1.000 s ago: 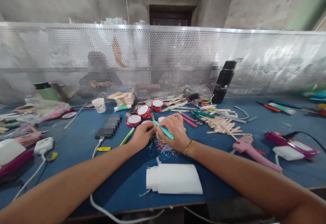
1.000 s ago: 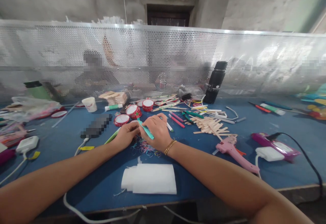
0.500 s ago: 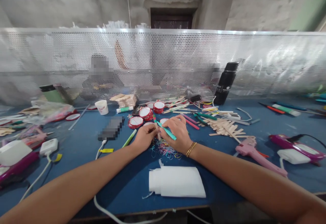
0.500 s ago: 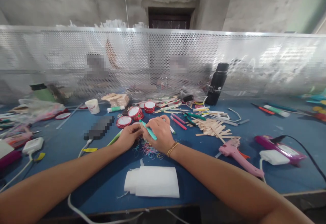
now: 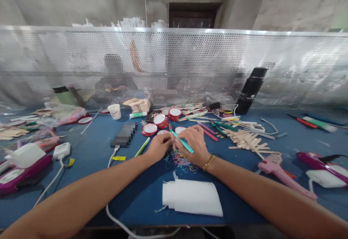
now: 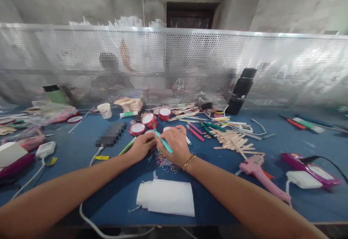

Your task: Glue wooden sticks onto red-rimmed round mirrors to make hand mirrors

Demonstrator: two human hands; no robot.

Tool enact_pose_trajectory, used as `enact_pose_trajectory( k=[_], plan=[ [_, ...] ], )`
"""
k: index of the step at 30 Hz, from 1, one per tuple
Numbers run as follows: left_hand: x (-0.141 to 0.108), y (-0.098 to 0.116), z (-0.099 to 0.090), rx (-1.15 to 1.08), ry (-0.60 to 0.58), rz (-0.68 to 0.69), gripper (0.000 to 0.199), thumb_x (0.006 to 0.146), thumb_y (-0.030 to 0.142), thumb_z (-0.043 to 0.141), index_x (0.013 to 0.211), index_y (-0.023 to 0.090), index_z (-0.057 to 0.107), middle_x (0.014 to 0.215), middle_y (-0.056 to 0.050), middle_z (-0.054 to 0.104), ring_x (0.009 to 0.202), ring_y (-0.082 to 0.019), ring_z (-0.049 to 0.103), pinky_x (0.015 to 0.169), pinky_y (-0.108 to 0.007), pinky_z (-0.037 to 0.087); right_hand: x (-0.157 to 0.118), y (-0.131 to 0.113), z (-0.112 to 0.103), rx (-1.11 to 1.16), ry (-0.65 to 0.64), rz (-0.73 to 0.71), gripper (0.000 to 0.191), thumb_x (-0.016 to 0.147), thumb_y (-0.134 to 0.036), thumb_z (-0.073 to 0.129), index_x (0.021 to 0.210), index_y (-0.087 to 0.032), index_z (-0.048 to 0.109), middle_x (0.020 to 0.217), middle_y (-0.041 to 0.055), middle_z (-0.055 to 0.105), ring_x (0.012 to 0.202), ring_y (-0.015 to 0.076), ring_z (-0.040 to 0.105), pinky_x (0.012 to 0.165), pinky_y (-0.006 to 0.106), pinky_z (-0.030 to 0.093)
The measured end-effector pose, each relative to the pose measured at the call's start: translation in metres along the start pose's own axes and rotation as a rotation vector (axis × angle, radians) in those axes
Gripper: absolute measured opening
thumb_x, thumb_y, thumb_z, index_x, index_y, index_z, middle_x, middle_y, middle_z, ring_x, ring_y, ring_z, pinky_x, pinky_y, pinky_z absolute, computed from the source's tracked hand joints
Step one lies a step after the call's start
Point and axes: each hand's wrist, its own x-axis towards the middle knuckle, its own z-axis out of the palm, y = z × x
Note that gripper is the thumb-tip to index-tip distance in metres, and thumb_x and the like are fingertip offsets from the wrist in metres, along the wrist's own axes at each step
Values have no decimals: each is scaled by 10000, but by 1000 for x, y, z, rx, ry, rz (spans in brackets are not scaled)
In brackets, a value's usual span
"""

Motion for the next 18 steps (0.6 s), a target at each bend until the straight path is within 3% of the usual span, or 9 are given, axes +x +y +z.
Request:
enact_pose_trajectory(
  k=[18],
  plan=[
    [0, -1, 0, -63, -13, -19, 328, 859, 414, 559, 651, 164, 603, 609, 13, 565, 585, -128, 456, 579, -253, 339, 3, 0, -2, 10, 25, 41, 40, 878, -250, 586, 858, -225, 561, 800, 6, 682, 825, 192, 609, 922, 422, 312]
  ],
)
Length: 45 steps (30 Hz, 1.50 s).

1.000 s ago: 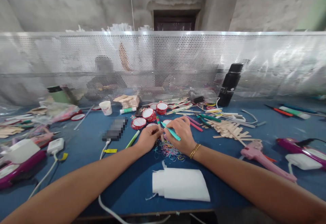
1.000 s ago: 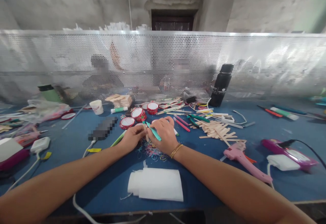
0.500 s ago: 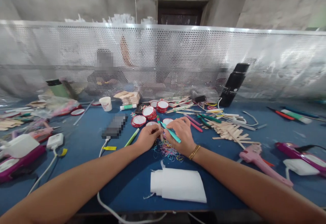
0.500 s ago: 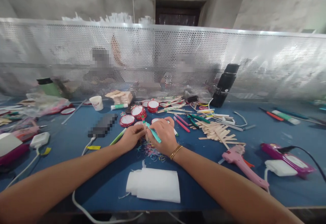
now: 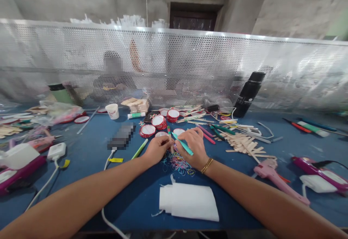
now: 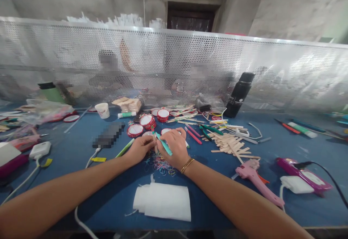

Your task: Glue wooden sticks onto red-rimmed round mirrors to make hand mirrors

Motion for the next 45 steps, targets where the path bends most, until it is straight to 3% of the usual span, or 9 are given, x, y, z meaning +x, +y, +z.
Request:
enact_pose_trajectory(
  k=[8, 17, 23, 29, 36, 45],
  plan=[
    [1, -10, 1, -18, -11, 0, 308, 869, 411, 556, 701, 160, 621, 645, 6, 569, 612, -129, 459, 571, -245, 335, 2, -1, 1, -13, -11, -10, 31, 867, -240, 591, 856, -226, 566, 793, -2, 689, 821, 187, 616, 929, 420, 310],
    [0, -3, 0, -27, -31, 6, 333, 876, 403, 547, 648, 164, 591, 616, 20, 549, 593, -119, 454, 576, -245, 339, 2, -2, 2, 1, -33, -12, 35, 869, -241, 593, 846, -230, 570, 779, -5, 686, 818, 186, 619, 927, 420, 314],
    [-1, 2, -1, -13, -21, -14, 336, 876, 398, 546, 646, 162, 607, 612, 16, 556, 591, -121, 464, 580, -248, 345, 3, -2, -2, 6, 31, 40, 46, 866, -240, 598, 843, -237, 558, 797, 7, 683, 810, 199, 620, 917, 434, 328],
    [-2, 0, -2, -34, -24, -25, 350, 870, 409, 540, 626, 161, 575, 574, 21, 522, 548, -113, 438, 540, -246, 320, 4, -6, 0, 33, -28, -1, 49, 868, -237, 601, 839, -229, 562, 794, -2, 693, 816, 190, 617, 901, 428, 318],
    [-2, -1, -2, -64, -47, -70, 374, 872, 469, 529, 687, 155, 610, 620, 12, 561, 543, -106, 442, 526, -238, 322, 3, -3, -2, 4, 7, 26, 62, 875, -250, 590, 828, -222, 562, 785, 0, 688, 820, 186, 615, 925, 422, 314],
    [-1, -4, -2, -32, -30, -2, 343, 873, 400, 539, 634, 157, 578, 583, 27, 517, 558, -104, 429, 547, -235, 316, 4, -5, 1, -11, -37, -11, 75, 887, -269, 590, 834, -219, 574, 783, -1, 688, 833, 186, 618, 925, 420, 299]
  ],
)
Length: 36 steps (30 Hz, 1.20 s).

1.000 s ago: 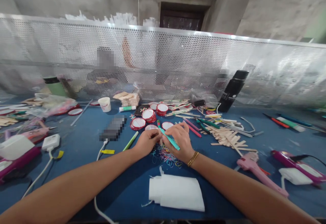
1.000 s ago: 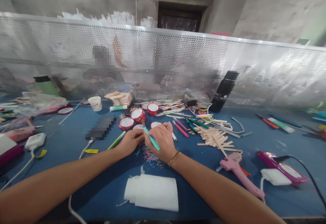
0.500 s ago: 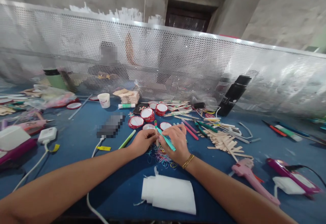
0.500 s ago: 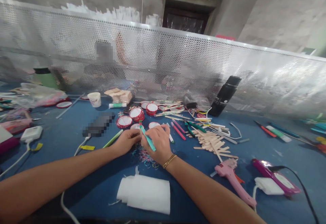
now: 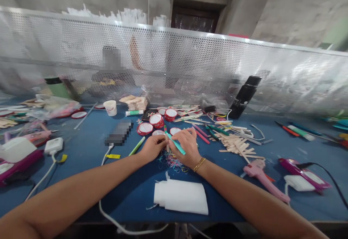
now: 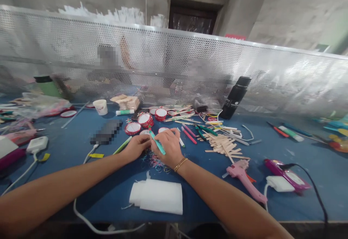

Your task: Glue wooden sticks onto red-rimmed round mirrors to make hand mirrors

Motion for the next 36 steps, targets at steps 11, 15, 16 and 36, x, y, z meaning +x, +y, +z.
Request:
enact_pose_trajectory(
  k=[11, 15, 16, 36],
  plan=[
    [2, -3, 0, 42, -2, 10, 340, 863, 406, 543, 633, 158, 581, 578, 20, 521, 577, -120, 446, 569, -245, 324, 1, -1, 0, 6, -14, -22, 75, 887, -266, 594, 832, -218, 574, 790, 2, 697, 831, 181, 617, 930, 411, 301],
    [2, -2, 0, 37, -2, -10, 368, 872, 439, 532, 645, 156, 591, 603, 9, 553, 571, -119, 450, 564, -249, 325, -2, 5, 0, -14, 2, 18, 57, 884, -264, 593, 854, -219, 575, 797, 3, 687, 844, 187, 615, 946, 423, 298],
    [2, -2, 0, 25, -5, -16, 374, 873, 447, 531, 648, 155, 592, 604, 8, 554, 564, -117, 446, 558, -250, 324, -2, 5, 0, -15, 9, 22, 52, 883, -263, 593, 861, -220, 575, 801, 3, 686, 848, 188, 615, 948, 424, 298],
    [3, 5, -2, 55, -2, -24, 316, 852, 400, 531, 638, 170, 569, 594, 23, 528, 575, -122, 435, 552, -246, 323, 2, 2, -2, -23, -37, -5, 87, 894, -281, 571, 834, -219, 576, 790, 4, 689, 843, 179, 611, 933, 407, 294]
  ],
)
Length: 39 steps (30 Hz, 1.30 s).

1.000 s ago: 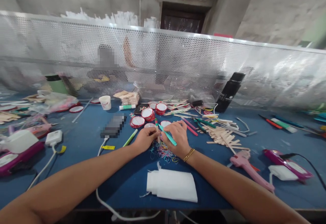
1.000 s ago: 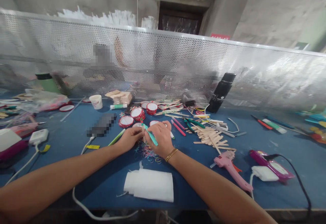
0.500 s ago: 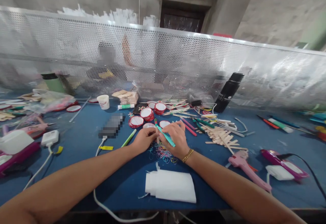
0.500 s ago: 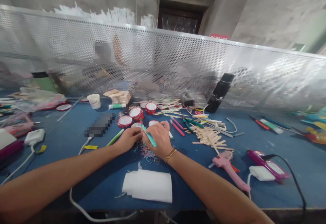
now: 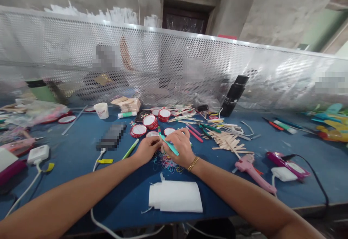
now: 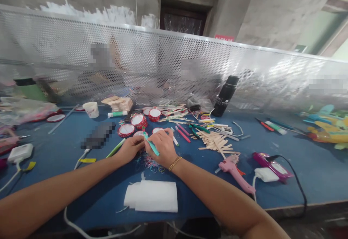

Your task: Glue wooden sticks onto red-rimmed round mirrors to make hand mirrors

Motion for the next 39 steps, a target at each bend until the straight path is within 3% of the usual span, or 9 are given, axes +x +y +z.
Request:
enact_pose_trajectory(
  k=[5, 12, 19, 39],
  plan=[
    [-1, 2, 0, 29, 8, -1, 365, 861, 443, 513, 626, 169, 560, 588, 19, 516, 589, -128, 445, 571, -251, 329, 0, 1, -3, -11, 39, 40, 78, 889, -276, 576, 841, -215, 573, 796, 2, 679, 828, 175, 605, 937, 410, 293],
    [-1, -1, 0, -8, -11, 1, 312, 863, 390, 525, 643, 170, 553, 593, 30, 511, 573, -118, 433, 556, -244, 325, 0, -2, -1, 1, -14, 5, 86, 897, -277, 572, 831, -223, 578, 783, 2, 687, 843, 179, 606, 940, 407, 291],
    [0, -3, 1, 30, -1, 10, 364, 882, 426, 511, 636, 164, 566, 595, 25, 510, 591, -121, 435, 569, -248, 327, -1, 1, -2, -2, 36, 36, 72, 895, -273, 572, 854, -213, 579, 794, 1, 678, 848, 182, 602, 933, 413, 290],
    [-1, -5, 1, -8, 5, 28, 308, 862, 382, 541, 650, 163, 584, 605, 21, 526, 592, -123, 442, 560, -244, 330, 1, -4, -1, -7, -7, 3, 91, 895, -276, 577, 823, -221, 579, 774, 0, 684, 839, 182, 608, 921, 408, 301]
  ],
)
